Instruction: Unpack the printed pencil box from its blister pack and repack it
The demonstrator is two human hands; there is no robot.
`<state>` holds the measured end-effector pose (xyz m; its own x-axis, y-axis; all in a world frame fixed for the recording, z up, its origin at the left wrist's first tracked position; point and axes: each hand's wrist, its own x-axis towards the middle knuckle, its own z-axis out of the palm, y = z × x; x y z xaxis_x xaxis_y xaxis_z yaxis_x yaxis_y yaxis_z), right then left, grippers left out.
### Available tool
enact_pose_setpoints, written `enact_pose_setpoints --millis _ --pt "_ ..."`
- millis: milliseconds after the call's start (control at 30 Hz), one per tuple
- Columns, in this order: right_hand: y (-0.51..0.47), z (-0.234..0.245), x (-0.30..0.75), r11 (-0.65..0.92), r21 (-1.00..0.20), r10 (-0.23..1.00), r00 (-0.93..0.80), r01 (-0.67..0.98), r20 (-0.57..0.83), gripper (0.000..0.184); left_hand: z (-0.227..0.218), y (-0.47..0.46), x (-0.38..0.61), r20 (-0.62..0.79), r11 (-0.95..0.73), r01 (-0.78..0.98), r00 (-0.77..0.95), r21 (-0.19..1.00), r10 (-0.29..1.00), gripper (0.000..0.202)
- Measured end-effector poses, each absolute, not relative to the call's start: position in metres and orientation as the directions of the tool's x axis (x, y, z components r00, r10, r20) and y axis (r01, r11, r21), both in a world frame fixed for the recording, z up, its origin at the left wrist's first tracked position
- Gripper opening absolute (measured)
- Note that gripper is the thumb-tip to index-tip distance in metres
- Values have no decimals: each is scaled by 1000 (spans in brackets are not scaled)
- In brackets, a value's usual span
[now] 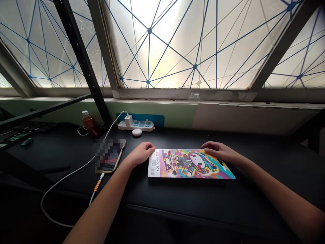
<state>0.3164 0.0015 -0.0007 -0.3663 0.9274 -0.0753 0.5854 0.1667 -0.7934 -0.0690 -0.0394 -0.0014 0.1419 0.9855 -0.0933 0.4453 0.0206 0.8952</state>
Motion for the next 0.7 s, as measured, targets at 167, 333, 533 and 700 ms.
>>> enact_pose_setpoints --millis 167,333,533,700 --pt "-7 2 320 66 -837 834 -491 543 -253 55 -7 -19 -65 -114 42 437 140 898 984 30" --pt "-8 -5 322 9 -856 871 -424 517 -247 50 -18 -17 -61 -16 -3 421 41 907 999 35" --pt "-10 -5 318 -18 -878 927 -321 478 -194 51 -17 -19 -55 93 -75 322 -40 944 995 35" --pt "-19 4 313 187 -796 982 -107 576 153 55 -9 -23 -51 140 -131 133 -65 982 988 39"
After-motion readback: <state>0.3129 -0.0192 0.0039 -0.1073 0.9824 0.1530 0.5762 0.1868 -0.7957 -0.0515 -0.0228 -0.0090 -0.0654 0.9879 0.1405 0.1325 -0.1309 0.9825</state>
